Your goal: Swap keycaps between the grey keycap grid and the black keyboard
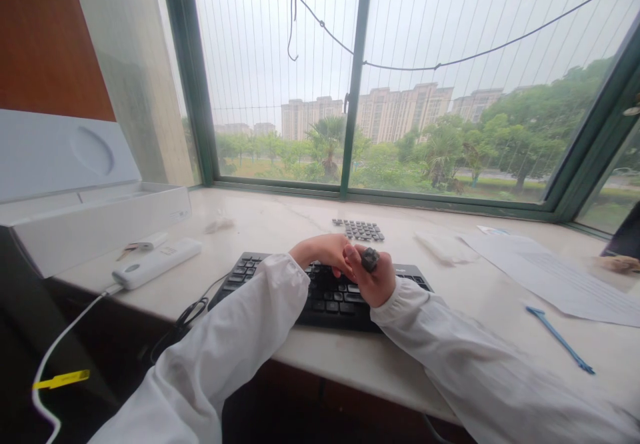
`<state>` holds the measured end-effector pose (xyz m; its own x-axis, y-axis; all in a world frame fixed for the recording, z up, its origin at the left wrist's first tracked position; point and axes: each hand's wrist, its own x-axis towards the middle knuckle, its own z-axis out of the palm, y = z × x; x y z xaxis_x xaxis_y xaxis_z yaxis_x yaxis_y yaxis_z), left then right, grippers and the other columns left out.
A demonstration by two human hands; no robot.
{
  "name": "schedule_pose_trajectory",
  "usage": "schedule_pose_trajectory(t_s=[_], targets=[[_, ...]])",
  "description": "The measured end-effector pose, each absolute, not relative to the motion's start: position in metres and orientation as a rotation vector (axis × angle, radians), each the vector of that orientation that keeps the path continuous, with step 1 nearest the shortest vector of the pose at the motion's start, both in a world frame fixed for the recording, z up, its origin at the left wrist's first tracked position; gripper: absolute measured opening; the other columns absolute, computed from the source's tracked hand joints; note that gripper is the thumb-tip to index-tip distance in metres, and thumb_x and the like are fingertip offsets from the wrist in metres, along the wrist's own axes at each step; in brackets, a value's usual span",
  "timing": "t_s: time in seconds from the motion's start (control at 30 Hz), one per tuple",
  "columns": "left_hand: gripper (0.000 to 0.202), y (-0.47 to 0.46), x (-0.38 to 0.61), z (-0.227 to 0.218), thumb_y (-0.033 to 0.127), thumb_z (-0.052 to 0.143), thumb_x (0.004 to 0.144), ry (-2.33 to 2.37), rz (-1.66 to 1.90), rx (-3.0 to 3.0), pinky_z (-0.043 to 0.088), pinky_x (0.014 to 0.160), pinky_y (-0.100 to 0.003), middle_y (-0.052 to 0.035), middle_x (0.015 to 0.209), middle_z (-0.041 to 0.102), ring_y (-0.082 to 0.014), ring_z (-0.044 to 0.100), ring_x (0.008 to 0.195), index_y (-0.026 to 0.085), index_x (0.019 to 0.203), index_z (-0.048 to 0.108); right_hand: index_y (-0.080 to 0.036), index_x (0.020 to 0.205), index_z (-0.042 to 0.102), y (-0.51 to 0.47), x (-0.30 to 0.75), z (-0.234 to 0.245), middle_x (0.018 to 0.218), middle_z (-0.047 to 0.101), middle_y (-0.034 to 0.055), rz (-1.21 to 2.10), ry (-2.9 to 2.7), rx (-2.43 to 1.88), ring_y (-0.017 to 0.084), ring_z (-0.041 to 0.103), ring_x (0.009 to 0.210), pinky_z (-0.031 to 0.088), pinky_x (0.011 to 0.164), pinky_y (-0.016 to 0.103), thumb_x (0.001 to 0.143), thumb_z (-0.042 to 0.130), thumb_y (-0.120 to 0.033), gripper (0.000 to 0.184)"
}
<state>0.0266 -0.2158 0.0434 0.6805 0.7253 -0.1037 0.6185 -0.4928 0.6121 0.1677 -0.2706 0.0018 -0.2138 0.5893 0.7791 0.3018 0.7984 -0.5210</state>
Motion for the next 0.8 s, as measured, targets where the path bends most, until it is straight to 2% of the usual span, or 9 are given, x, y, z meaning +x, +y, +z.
schedule_pose_trajectory(t_s=[0.2,0.47,0.67,0.8], targets=[[0.012,-0.209,0.025,0.039,0.02,0.068,0.061,1.058,0.179,2.227,0.042,0.051,-0.019,0.0019,0.055,0.062,-0.0131,0.062,0.053,0.012,0.071,0.067,-0.017,0.058,0.053,-0.274,0.169,0.002,0.047,0.046,-0.0021,0.305,-1.918,-0.585,0.008,0.037,0.043,0.03,0.045,0.022,0.091,0.048,-0.032,0.037],[0.017,-0.204,0.022,0.037,0.024,0.066,0.058,1.013,0.183,2.23,0.038,0.054,-0.02,0.0021,0.058,0.061,-0.0123,0.058,0.057,0.013,0.071,0.068,-0.018,0.057,0.052,-0.274,0.17,-0.002,0.045,0.041,-0.0034,0.247,-1.948,-0.591,0.008,0.031,0.041,0.028,0.044,0.023,0.09,0.048,-0.035,0.038],[0.009,-0.199,0.019,0.03,0.02,0.061,0.057,0.987,0.199,2.178,0.025,0.046,-0.02,0.0071,0.047,0.043,-0.0068,0.037,0.047,0.015,0.061,0.056,-0.021,0.048,0.036,-0.28,0.164,-0.005,0.043,0.032,-0.004,0.11,-2.049,-0.539,0.009,0.025,0.042,0.028,0.048,0.026,0.085,0.054,-0.036,0.044],[0.01,-0.198,0.018,0.028,0.022,0.061,0.058,0.961,0.239,2.161,0.023,0.046,-0.021,0.0068,0.046,0.039,-0.0063,0.032,0.046,0.015,0.058,0.054,-0.022,0.048,0.037,-0.284,0.161,-0.002,0.042,0.032,-0.0032,0.17,-1.988,-0.649,0.01,0.027,0.041,0.028,0.048,0.026,0.086,0.05,-0.039,0.044]])
